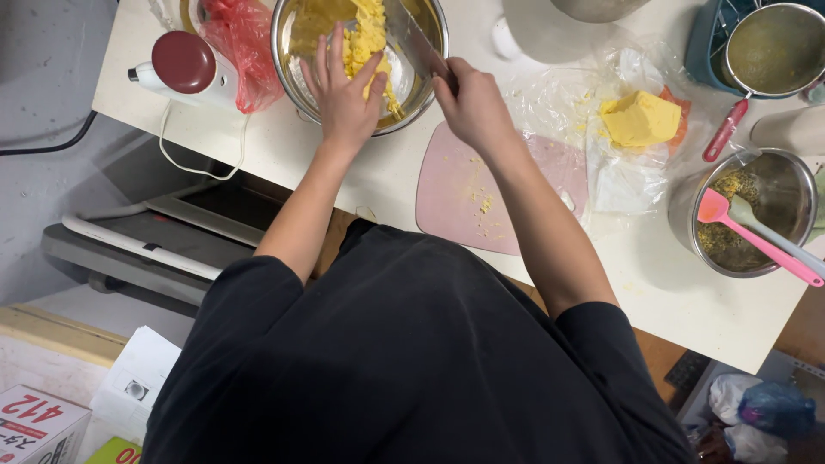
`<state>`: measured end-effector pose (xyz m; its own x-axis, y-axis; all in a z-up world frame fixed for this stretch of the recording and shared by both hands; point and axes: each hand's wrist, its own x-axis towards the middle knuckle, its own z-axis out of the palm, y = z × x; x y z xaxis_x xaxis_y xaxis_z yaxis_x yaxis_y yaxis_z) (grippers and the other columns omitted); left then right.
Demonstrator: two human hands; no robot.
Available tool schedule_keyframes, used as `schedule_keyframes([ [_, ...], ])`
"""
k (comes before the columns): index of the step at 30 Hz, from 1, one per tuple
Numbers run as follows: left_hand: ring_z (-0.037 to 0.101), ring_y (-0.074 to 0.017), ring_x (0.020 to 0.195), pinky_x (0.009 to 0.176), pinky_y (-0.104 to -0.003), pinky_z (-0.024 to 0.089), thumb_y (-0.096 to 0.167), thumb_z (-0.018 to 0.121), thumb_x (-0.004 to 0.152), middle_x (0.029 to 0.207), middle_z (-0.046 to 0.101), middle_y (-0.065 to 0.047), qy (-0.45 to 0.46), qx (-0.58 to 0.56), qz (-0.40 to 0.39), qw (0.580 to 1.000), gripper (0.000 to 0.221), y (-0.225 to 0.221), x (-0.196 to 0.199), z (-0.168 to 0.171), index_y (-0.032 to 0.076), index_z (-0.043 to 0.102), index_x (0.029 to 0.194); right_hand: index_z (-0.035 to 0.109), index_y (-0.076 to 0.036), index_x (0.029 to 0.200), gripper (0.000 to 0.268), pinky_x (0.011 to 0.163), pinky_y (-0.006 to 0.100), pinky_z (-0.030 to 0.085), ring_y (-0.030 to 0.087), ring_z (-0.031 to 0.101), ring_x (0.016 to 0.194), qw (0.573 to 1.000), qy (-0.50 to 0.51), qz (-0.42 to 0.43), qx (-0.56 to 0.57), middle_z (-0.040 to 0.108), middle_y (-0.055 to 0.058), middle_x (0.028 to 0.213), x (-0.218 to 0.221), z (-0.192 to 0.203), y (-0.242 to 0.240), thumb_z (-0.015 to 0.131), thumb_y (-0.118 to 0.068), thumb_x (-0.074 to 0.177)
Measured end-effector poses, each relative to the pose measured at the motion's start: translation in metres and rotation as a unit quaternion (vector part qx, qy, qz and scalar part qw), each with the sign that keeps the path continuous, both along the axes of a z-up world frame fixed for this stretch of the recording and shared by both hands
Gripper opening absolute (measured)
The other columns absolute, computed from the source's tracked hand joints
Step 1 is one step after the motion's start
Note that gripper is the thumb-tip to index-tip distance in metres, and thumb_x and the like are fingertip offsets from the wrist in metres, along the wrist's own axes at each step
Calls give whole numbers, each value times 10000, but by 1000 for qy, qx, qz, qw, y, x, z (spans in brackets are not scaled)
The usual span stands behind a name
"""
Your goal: Cutting a block of butter into small pieces on a cutting board using a kitchen knife.
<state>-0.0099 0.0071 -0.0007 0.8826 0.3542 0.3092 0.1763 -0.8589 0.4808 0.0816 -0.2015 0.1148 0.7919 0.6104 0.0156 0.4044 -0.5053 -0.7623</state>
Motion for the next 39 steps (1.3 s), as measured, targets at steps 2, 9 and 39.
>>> schedule_keyframes([
  [2, 157, -355, 1588, 1275, -682, 18, 560, 456, 1111, 1698, 228, -78, -5, -28, 13, 1000, 468, 1, -3, -11, 294, 751, 1358, 671, 37, 1083, 244, 678, 421, 534, 372, 693, 715, 1000, -3, 1, -10, 692, 233, 777, -2, 0, -4, 639, -190, 998],
  [9, 9, -459, 1570, 1209, -747, -32, 671, 266, 1099, 1707, 57, -181, 17, 75, 28, 997, 640, -15, 10, 4, 364, 436, 1634, 667, 52, 1025, 277, 656, 386, 524, 262, 653, 649, 998, 53, 20, -4, 657, 172, 720, -12, -23, -7, 629, -222, 1016],
  [39, -88, -465, 1577, 1202, -754, -88, 694, 168, 1101, 1722, -56, -158, 76, 53, 22, 995, 655, -17, -3, 4, 439, 368, 1670, 677, -31, 1079, 285, 364, 277, 408, 70, 508, 446, 965, 252, -15, -69, 599, -10, 673, -41, 34, -17, 572, -285, 1005],
])
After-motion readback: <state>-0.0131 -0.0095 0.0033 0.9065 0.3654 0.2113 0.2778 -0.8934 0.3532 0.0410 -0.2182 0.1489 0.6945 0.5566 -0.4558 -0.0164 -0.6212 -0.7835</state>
